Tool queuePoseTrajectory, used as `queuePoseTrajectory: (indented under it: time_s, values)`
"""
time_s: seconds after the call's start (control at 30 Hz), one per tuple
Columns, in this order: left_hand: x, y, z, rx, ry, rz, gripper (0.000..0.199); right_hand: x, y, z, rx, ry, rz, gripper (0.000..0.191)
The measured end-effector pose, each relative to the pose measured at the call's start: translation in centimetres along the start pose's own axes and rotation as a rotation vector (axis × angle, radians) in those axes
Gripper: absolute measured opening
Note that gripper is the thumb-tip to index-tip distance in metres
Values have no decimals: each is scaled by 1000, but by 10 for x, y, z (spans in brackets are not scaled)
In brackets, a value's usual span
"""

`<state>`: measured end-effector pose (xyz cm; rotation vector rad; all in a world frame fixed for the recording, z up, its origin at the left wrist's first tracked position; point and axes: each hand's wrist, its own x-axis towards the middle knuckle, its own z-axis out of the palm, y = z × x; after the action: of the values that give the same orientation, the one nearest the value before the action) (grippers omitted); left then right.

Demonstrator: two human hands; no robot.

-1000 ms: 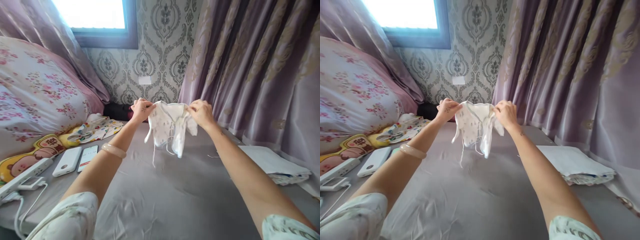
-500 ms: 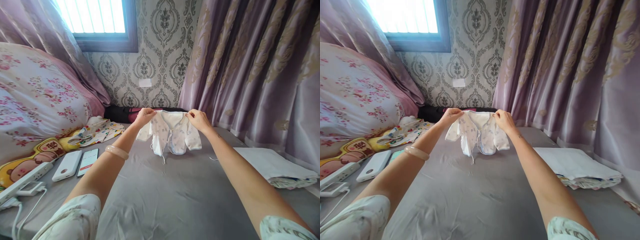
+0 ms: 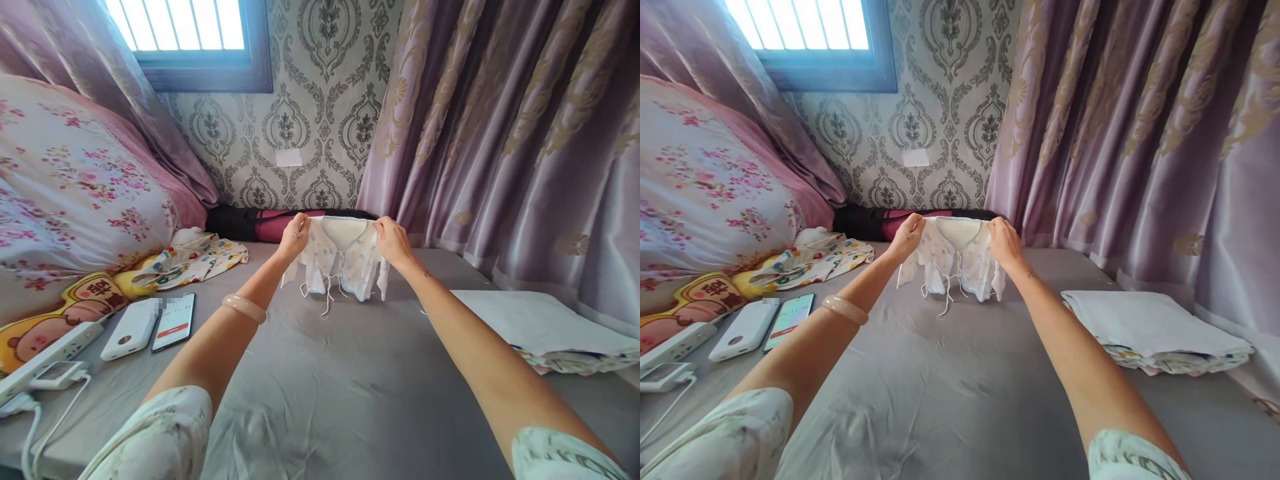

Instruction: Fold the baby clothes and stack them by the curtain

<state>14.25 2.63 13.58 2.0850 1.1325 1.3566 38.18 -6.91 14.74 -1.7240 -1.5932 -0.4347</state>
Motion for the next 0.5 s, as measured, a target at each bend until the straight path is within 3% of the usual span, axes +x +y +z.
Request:
queuePoseTrajectory:
  time_s: [0.1,0.23,0.37,0.5]
  values:
    - [-9,2,-5,134,70,101,19,-7,-3,-5,-20,29,-9,31]
    - [-29,9,-26,313,110,280,26,-25,-12,-25,-62,51,-29,32]
    - [-61,24,-60,436,90,399,32,-48,-22,-55,-40,57,-126,32]
    - [-94,50,-102,422,94,410,33,-67,-41,-100,109,1,-163,33]
